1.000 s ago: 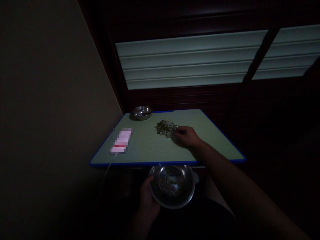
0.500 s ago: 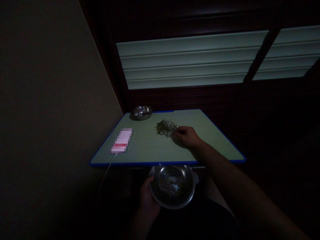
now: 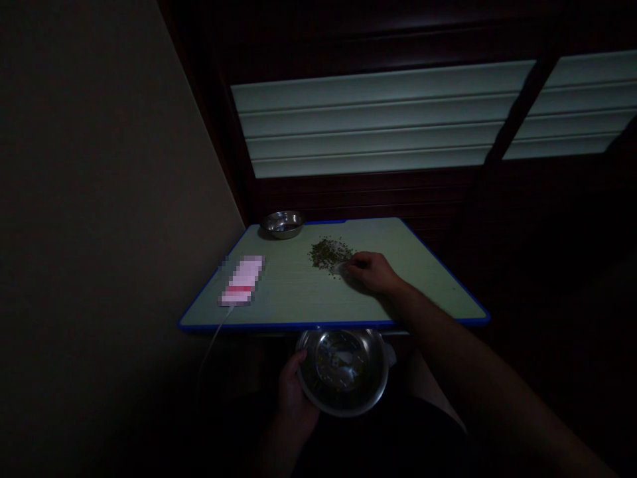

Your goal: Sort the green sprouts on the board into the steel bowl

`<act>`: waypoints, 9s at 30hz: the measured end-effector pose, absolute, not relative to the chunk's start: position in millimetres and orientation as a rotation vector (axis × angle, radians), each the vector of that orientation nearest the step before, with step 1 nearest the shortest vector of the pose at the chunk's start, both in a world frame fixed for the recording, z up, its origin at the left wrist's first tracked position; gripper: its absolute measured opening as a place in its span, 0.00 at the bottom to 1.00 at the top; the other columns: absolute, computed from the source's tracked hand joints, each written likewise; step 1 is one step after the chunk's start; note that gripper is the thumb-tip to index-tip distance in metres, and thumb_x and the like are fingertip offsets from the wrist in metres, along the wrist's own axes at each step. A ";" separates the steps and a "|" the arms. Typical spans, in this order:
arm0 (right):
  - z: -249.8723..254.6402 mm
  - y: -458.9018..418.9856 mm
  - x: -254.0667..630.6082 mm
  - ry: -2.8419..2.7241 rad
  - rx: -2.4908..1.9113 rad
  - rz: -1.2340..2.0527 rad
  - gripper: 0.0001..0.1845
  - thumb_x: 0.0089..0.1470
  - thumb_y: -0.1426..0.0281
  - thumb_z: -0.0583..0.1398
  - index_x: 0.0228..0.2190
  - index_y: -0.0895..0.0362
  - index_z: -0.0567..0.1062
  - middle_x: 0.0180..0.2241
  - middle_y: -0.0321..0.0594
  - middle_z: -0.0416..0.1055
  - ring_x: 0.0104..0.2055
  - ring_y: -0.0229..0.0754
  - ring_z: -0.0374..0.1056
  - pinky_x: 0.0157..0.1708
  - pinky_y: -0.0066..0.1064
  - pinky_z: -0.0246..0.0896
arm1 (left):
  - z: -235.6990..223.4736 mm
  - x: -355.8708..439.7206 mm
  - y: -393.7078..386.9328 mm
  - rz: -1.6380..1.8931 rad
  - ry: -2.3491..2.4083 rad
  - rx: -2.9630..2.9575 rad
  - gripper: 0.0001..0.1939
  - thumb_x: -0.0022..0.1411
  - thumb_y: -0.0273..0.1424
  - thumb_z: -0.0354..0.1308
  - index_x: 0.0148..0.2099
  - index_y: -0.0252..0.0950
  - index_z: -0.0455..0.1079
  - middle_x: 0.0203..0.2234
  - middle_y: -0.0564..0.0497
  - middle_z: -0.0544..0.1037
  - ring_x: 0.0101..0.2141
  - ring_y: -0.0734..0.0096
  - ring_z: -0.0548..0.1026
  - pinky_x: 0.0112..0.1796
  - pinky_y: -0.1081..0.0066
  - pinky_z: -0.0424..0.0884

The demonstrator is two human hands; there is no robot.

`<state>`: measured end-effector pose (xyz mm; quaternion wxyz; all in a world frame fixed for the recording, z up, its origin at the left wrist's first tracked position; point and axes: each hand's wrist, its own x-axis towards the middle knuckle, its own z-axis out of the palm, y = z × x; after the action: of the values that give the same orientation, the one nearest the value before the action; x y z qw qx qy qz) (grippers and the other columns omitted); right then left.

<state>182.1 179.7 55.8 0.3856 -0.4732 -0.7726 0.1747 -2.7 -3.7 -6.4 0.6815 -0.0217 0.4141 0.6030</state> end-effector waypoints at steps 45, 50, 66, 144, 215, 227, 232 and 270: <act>52.5 179.2 175.1 -1.920 -1.088 0.615 0.12 0.48 0.70 0.63 0.37 0.57 0.80 0.37 0.42 0.79 0.38 0.43 0.73 0.41 0.33 0.65 | -3.7 -2.6 -3.1 1.355 0.957 -0.042 0.10 0.52 0.29 0.58 0.36 0.31 0.76 0.27 0.45 0.81 0.28 0.61 0.78 0.34 0.64 0.72; 51.6 181.1 176.9 -1.971 -1.078 0.558 0.16 0.51 0.71 0.60 0.42 0.55 0.79 0.43 0.43 0.77 0.43 0.44 0.73 0.46 0.35 0.65 | -4.7 -2.3 -3.5 1.367 0.941 -0.023 0.09 0.54 0.29 0.57 0.35 0.31 0.76 0.27 0.44 0.82 0.29 0.60 0.79 0.34 0.63 0.73; 52.8 180.3 177.6 -1.985 -1.153 0.540 0.20 0.47 0.73 0.61 0.44 0.59 0.77 0.31 0.39 0.77 0.31 0.37 0.69 0.34 0.28 0.62 | -4.3 -2.4 -3.9 1.355 0.902 -0.059 0.11 0.55 0.30 0.56 0.36 0.30 0.76 0.29 0.43 0.82 0.34 0.58 0.79 0.42 0.59 0.72; 74.0 154.3 175.8 -1.860 -0.999 1.365 0.17 0.38 0.63 0.67 0.30 0.62 0.75 0.19 0.32 0.66 0.18 0.30 0.56 0.18 0.24 0.49 | -7.9 -4.0 -3.1 1.382 0.979 -0.027 0.08 0.52 0.31 0.59 0.34 0.33 0.75 0.28 0.45 0.81 0.34 0.56 0.78 0.41 0.55 0.73; 64.1 170.6 184.2 -1.916 -1.516 0.276 0.08 0.47 0.70 0.57 0.27 0.58 0.76 0.26 0.40 0.75 0.28 0.38 0.66 0.29 0.27 0.54 | -6.1 -4.9 -3.6 1.345 0.946 -0.053 0.11 0.55 0.30 0.56 0.38 0.30 0.75 0.29 0.42 0.82 0.32 0.57 0.79 0.37 0.59 0.74; 65.3 170.6 184.8 -1.931 -1.547 0.254 0.07 0.46 0.71 0.58 0.28 0.58 0.77 0.27 0.40 0.75 0.29 0.38 0.67 0.30 0.27 0.55 | -4.2 -3.8 -4.9 1.347 0.935 -0.050 0.12 0.54 0.31 0.57 0.38 0.30 0.75 0.30 0.43 0.82 0.33 0.58 0.79 0.37 0.60 0.74; 63.8 171.5 185.1 -1.934 -1.544 0.257 0.08 0.47 0.70 0.57 0.29 0.57 0.76 0.27 0.40 0.75 0.28 0.38 0.66 0.29 0.27 0.55 | -4.7 -4.3 -5.3 1.355 0.945 -0.047 0.10 0.53 0.30 0.58 0.37 0.31 0.76 0.29 0.44 0.82 0.32 0.58 0.79 0.37 0.60 0.73; 60.9 171.7 182.6 -1.938 -1.338 0.417 0.09 0.49 0.69 0.56 0.26 0.59 0.75 0.24 0.36 0.72 0.27 0.35 0.64 0.29 0.25 0.54 | -6.3 -4.5 -3.4 1.336 0.911 -0.026 0.12 0.53 0.31 0.58 0.40 0.30 0.75 0.31 0.42 0.82 0.33 0.56 0.79 0.38 0.58 0.73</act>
<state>182.6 171.7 60.9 0.3663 -0.5207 -0.7540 0.1622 -4.5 -3.4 -6.3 0.6906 -0.0117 0.4074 0.5975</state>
